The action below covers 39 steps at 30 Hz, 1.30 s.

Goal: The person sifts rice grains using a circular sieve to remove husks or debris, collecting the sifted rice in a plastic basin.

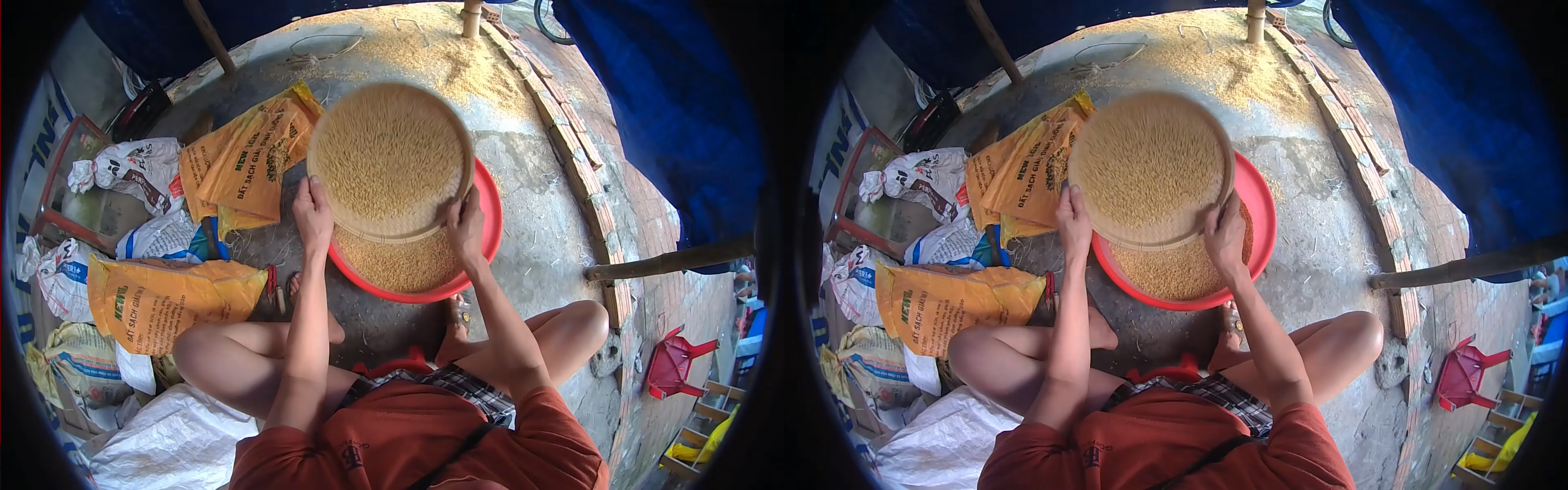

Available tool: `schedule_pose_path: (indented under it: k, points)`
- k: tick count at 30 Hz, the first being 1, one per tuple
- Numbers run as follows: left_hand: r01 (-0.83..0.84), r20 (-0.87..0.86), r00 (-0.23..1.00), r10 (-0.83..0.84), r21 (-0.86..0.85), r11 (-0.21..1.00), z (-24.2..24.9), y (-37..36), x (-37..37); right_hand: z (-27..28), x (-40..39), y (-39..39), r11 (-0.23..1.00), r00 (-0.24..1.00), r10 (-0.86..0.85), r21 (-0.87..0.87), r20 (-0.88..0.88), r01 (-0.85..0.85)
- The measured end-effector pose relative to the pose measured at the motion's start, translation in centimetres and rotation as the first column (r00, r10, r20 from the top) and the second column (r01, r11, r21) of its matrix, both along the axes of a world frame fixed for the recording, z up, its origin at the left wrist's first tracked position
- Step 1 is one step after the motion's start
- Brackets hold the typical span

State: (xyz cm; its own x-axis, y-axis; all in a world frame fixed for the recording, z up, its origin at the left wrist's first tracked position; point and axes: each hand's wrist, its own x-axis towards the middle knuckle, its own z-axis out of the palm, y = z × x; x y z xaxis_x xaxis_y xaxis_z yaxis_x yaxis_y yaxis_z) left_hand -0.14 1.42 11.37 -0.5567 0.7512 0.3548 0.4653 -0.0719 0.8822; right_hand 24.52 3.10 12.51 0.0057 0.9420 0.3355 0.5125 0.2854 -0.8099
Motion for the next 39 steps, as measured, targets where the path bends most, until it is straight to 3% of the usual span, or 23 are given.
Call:
schedule_pose_path:
  k: [3, 5, 6, 8, 9, 11, 13, 16, 19, 21, 23, 27, 29, 31, 34, 36, 37, 39]
  points:
    - [0.012, -0.016, 1.000, -0.011, 0.100, 0.995, 2.0, -0.8, 0.6, 0.5, -0.3, -0.4, 0.999, 0.992, -0.030, 0.037, -0.122, 0.035]
    - [0.070, 0.017, 0.997, -0.070, 0.004, 0.998, -1.2, -0.6, 0.3, -3.3, 0.2, 0.3, 0.996, 0.994, -0.039, 0.089, 0.103, 0.030]
    - [0.014, -0.100, 0.995, -0.022, -0.081, 0.997, -4.2, -0.6, 0.0, -5.1, 0.4, 0.1, 0.997, 0.993, -0.045, -0.053, 0.107, 0.051]
    - [-0.035, -0.157, 0.988, -0.001, -0.232, 0.972, -10.1, -1.0, -0.7, -8.7, 1.2, -0.4, 0.993, 0.980, -0.027, -0.105, 0.196, 0.048]
    - [-0.052, -0.155, 0.988, 0.000, -0.327, 0.944, -10.6, -1.3, -0.5, -9.1, 1.3, -0.7, 0.986, 0.958, -0.007, -0.155, 0.288, 0.054]
    - [-0.041, -0.154, 0.988, -0.014, -0.350, 0.936, -11.3, -1.2, -0.6, -9.6, 1.6, -0.7, 0.981, 0.960, -0.014, -0.180, 0.279, 0.066]
    - [-0.030, -0.154, 0.988, -0.029, -0.369, 0.929, -9.6, -1.1, -0.7, -8.2, 1.4, -0.7, 0.976, 0.963, -0.022, -0.202, 0.270, 0.079]
    - [-0.047, -0.113, 0.993, 0.022, -0.230, 0.972, -3.6, -0.4, -0.5, -3.4, 0.7, -0.2, 0.988, 0.981, -0.013, -0.146, 0.193, 0.042]
    - [0.031, 0.048, 0.998, -0.033, 0.031, 0.999, 0.0, 0.2, -0.9, 0.6, -0.4, -0.3, 0.999, 0.995, -0.047, 0.018, 0.093, 0.046]
    - [0.031, 0.009, 0.999, -0.031, 0.033, 0.999, 2.5, -0.3, -0.1, 1.5, -0.9, -0.5, 0.996, 0.994, -0.064, 0.049, -0.090, 0.069]
    - [0.022, -0.030, 0.999, -0.021, 0.022, 1.000, 1.8, -0.9, 0.0, 0.2, -0.5, -0.1, 0.998, 0.998, -0.063, 0.016, -0.014, 0.063]
    - [0.010, -0.079, 0.997, -0.023, -0.170, 0.985, -7.2, -0.6, -0.4, -5.9, 1.4, 0.4, 0.988, 0.977, -0.002, -0.149, 0.213, 0.034]
    - [0.017, -0.011, 1.000, -0.024, -0.454, 0.891, -9.8, -0.6, -1.0, -7.5, 1.7, 0.0, 0.986, 0.970, 0.001, -0.163, 0.243, 0.039]
    - [0.020, -0.014, 0.999, -0.029, -0.450, 0.893, -8.7, -0.6, -1.0, -6.8, 1.5, -0.1, 0.985, 0.963, -0.001, -0.167, 0.271, 0.048]
    - [-0.007, -0.151, 0.988, -0.045, -0.324, 0.946, -4.8, -0.3, -1.0, -4.1, 0.9, 0.1, 0.987, 0.979, 0.020, -0.163, 0.204, 0.014]
    - [0.062, -0.030, 0.998, -0.061, 0.025, 0.998, -1.8, 0.1, -0.6, -1.7, 0.3, 0.2, 0.999, 0.997, -0.023, -0.030, 0.075, 0.026]
    - [0.062, -0.026, 0.998, -0.061, 0.027, 0.998, 0.2, -0.2, -0.3, -0.5, 0.1, 0.2, 0.999, 0.997, -0.024, -0.028, 0.079, 0.026]
    - [0.089, -0.027, 0.996, -0.089, 0.016, 0.996, 3.8, -1.2, 0.3, 0.8, -0.3, 0.0, 0.999, 0.990, -0.038, 0.004, -0.134, 0.039]
